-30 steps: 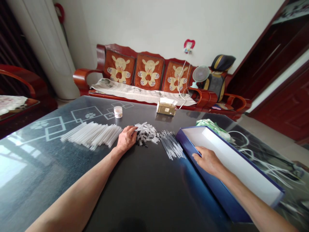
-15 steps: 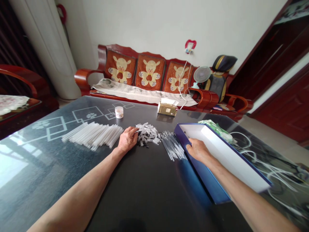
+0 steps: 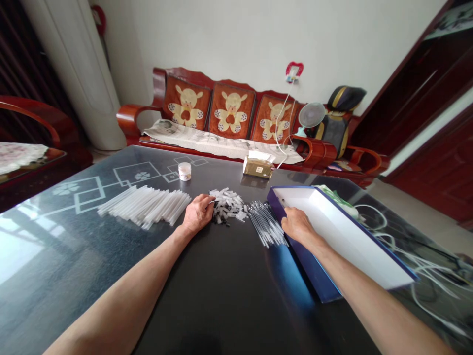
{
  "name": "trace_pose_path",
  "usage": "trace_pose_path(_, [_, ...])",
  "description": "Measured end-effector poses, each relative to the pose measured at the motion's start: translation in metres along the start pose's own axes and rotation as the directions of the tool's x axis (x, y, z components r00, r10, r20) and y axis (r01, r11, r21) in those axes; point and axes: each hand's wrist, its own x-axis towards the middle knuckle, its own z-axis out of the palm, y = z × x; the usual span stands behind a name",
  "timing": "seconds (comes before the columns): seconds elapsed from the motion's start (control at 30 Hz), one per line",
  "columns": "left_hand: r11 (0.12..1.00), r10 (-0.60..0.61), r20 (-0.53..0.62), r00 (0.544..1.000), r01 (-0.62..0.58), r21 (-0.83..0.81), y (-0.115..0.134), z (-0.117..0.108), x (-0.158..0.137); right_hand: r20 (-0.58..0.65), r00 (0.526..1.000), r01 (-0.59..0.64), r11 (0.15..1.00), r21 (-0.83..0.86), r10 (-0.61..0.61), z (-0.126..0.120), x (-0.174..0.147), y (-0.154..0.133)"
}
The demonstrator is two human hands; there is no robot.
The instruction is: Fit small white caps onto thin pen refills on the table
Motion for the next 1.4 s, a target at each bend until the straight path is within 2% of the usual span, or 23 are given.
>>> trace_pose_path(0.33, [1.000,-0.021,0.020,1.000,0.022,-0.014,0.000,0.000,0.000,-0.010,0.999,-0.042,0.999,0.004,0.042,-0.005,0.004,-0.002])
trace_pose_path(0.6, [1.000,-0.026,0.023,0.999,0.026,-0.009,0.002,-0.001,0.000,0.017,0.998,-0.059,0.998,0.005,0.058,0.006,0.000,-0.002])
trace_pose_path(1.17, [1.000,0.012,0.000,1.000,-0.012,-0.014,-0.001,0.000,0.000,-0.018,0.999,0.041,0.999,0.031,-0.040,0.012,0.009,-0.001])
trace_pose_path(1.4, [1.000,0.021,0.000,1.000,-0.021,-0.019,-0.001,0.000,0.000,-0.014,1.000,0.026,0.997,0.069,-0.025,0.013,0.020,0.006])
